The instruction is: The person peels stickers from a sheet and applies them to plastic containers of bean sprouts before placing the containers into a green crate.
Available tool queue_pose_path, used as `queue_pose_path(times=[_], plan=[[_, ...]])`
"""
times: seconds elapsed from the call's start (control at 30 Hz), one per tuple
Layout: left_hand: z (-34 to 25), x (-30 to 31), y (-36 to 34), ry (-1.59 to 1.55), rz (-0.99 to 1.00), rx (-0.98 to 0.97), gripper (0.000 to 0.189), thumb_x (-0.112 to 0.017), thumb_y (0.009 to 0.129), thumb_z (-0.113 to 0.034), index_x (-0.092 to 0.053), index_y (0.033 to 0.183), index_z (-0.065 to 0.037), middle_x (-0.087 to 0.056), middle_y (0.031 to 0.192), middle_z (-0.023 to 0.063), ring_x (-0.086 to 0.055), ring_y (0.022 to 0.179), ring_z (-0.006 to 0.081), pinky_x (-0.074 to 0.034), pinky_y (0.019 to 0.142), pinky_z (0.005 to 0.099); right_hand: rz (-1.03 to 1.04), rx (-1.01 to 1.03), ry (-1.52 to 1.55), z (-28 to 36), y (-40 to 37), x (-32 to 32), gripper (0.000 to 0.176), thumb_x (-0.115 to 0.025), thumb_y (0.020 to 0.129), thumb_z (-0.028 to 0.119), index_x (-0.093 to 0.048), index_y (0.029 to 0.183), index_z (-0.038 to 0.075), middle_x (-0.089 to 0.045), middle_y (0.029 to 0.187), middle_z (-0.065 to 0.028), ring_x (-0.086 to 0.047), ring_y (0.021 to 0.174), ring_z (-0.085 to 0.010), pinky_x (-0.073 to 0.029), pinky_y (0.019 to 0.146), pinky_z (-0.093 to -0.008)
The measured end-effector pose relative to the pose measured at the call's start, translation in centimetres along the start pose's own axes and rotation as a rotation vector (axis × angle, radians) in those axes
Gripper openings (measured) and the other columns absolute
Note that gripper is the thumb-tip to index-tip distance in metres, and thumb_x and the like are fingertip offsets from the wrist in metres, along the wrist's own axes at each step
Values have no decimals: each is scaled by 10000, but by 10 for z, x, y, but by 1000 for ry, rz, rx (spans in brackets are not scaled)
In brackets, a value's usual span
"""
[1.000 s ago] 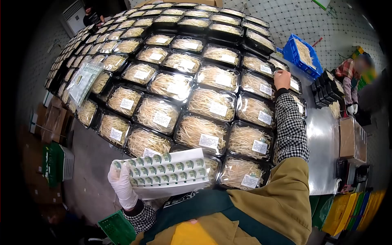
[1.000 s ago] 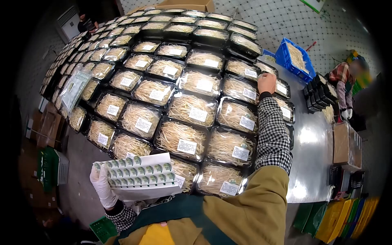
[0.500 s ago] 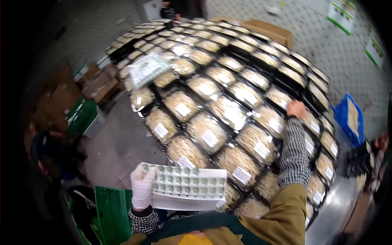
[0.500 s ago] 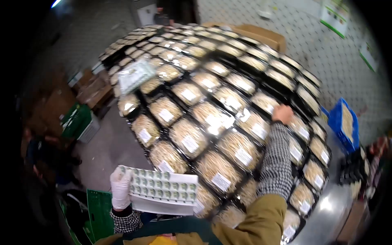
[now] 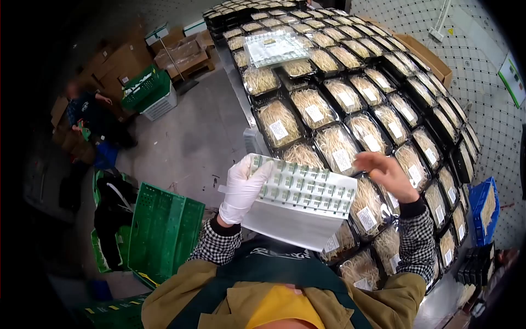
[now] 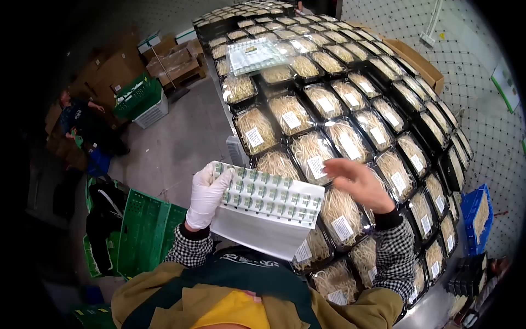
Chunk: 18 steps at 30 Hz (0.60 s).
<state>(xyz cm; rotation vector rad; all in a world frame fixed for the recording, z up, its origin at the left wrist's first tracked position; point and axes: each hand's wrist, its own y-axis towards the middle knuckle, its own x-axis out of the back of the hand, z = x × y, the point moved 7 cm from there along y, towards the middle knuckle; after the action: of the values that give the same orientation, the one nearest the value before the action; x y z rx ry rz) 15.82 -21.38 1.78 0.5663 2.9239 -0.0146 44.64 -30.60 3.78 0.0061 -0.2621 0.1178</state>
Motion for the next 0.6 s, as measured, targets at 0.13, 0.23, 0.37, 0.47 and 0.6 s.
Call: queue_pose_path(times=[0.13, 0.23, 0.37, 0.47, 0.6], plan=[[-4, 10, 0, 18, 43, -50, 155, -621, 932, -153, -621, 933, 2, -659, 803, -12, -566, 704, 18, -476, 617, 185, 58, 0, -321, 22, 5, -55, 431, -699, 842, 299, -611, 1139, 0, -666, 1047, -133, -629, 978, -210, -492, 862, -343], [-3, 24, 2, 130, 28, -203, 157, -627, 930, -155, -642, 910, 1, -645, 763, -30, -522, 684, 11, -453, 597, 192, 46, -121, -404, 21, 14, -59, 411, -714, 831, 294, -621, 1098, -5, -667, 990, -136, -637, 939, -222, -497, 821, -332], [-17, 30, -1, 163, -7, -276, 157, -644, 918, -158, -653, 886, -5, -636, 719, -28, -492, 653, 13, -435, 570, 204, -160, 390, -600, 85, 22, -92, 434, -726, 810, 259, -592, 1146, 19, -624, 1046, -135, -615, 915, -260, -495, 778, -355], [-25, 30, 0, 243, 22, -320, 145, -649, 911, -148, -653, 885, -5, -638, 705, -15, -499, 640, 16, -436, 560, 209, -178, 444, -828, 99, 30, -120, 367, -699, 805, 198, -606, 1120, 34, -619, 979, -105, -601, 868, -238, -478, 778, -353], [-26, 31, 8, 273, 77, -277, 133, -630, 918, -126, -653, 878, -1, -637, 701, -18, -515, 638, 21, -432, 557, 207, -281, 505, -1058, 106, 20, -137, 293, -662, 786, 134, -625, 1068, 63, -602, 904, -52, -577, 849, -185, -450, 782, -324]])
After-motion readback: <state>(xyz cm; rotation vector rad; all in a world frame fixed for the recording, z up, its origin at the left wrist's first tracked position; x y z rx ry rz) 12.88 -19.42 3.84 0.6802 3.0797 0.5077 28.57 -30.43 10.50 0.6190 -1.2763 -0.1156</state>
